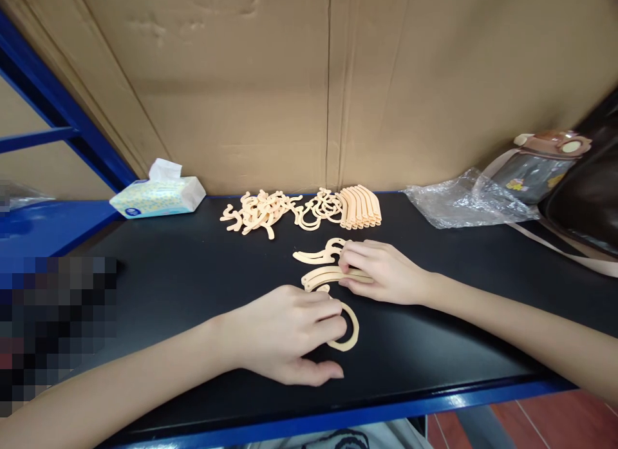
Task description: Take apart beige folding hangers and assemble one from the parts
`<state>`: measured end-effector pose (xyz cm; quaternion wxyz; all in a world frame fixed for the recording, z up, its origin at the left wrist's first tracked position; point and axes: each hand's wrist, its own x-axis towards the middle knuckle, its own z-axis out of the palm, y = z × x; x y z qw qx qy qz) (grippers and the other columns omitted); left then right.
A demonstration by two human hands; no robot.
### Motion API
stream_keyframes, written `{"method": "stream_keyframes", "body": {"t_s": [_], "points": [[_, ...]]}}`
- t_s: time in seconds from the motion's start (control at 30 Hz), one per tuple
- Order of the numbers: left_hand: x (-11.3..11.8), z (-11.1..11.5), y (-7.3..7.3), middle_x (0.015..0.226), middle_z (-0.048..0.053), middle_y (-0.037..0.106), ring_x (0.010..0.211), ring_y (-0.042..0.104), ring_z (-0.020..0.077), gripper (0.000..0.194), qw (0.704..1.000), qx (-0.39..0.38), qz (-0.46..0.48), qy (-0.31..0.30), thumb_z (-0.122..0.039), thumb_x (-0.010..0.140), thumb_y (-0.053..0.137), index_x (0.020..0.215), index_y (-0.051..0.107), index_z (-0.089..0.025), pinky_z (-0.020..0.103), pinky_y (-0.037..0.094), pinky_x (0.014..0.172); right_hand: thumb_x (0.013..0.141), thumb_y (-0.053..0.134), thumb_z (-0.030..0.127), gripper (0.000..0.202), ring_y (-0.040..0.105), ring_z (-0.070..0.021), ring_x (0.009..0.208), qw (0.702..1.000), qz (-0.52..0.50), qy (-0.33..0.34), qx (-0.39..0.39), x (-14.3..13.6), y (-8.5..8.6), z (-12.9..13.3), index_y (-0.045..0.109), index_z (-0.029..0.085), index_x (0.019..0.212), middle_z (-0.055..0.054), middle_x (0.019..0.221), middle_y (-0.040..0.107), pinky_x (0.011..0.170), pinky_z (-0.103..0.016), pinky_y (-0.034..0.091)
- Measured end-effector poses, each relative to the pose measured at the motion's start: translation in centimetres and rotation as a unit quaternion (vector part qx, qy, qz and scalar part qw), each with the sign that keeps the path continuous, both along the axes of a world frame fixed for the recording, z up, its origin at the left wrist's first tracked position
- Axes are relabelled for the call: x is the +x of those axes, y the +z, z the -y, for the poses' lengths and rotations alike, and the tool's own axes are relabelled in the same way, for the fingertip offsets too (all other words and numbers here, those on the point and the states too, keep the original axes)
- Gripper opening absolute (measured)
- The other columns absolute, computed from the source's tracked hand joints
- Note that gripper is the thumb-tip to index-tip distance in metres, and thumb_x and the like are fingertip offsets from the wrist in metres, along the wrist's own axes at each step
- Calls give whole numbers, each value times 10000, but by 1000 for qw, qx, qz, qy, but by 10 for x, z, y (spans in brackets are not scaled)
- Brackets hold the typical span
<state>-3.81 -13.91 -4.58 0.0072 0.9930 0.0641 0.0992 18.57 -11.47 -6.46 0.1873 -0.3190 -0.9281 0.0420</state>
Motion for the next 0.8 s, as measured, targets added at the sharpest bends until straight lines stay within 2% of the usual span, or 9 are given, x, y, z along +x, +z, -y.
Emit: {"method": "stream_keyframes", "body": {"t_s": [0.13, 0.27, 0.4, 0.57, 0.73, 0.8], "points": [[0, 3, 2, 732, -3, 572, 582, 495, 99, 145, 999, 1, -24, 21, -240, 905, 461, 780, 481, -170, 229, 353, 500, 905, 458, 349, 160, 475, -134, 742, 1000, 1, 3, -2, 1, 0, 0, 495, 196, 879, -10, 855, 537, 706, -269, 377], [0, 4, 0, 630, -45, 549, 489, 464, 83, 134, 997, -26, -33, 59, -219, 885, 472, 759, 451, -179, 215, 348, 466, 923, 426, 372, 193, 486, -133, 766, 1000, 1, 4, -5, 1, 0, 0, 497, 196, 887, -20, 896, 533, 718, -270, 389], [0, 2, -3, 626, -56, 556, 490, 483, 66, 115, 997, -12, 49, 65, -192, 880, 454, 765, 454, -186, 189, 362, 473, 931, 409, 364, 197, 496, -138, 820, 1000, 8, 17, 6, 0, 3, 3, 502, 193, 901, -39, 965, 524, 758, -278, 404], [-4, -4, -3, 562, -81, 522, 448, 472, 51, 80, 980, 67, 166, 92, -166, 872, 457, 799, 464, -198, 180, 339, 449, 927, 409, 317, 169, 484, -148, 835, 999, 16, 37, 20, -1, 4, 4, 514, 185, 913, -51, 960, 530, 759, -287, 407], [-8, -11, -2, 512, -98, 494, 394, 440, 38, 78, 953, 104, 244, 146, -144, 845, 493, 798, 477, -204, 154, 340, 441, 964, 226, 460, 429, 463, -164, 792, 994, -34, 94, 35, 0, 2, 6, 532, 160, 934, -71, 884, 548, 749, -308, 392], [-9, -12, -3, 508, -98, 491, 387, 437, 35, 76, 945, 113, 257, 167, -152, 853, 487, 798, 479, -203, 148, 337, 441, 948, 218, 517, 493, 452, -164, 749, 991, -52, 109, 57, -1, 2, 8, 542, 146, 930, -72, 836, 552, 705, -300, 385]]}}
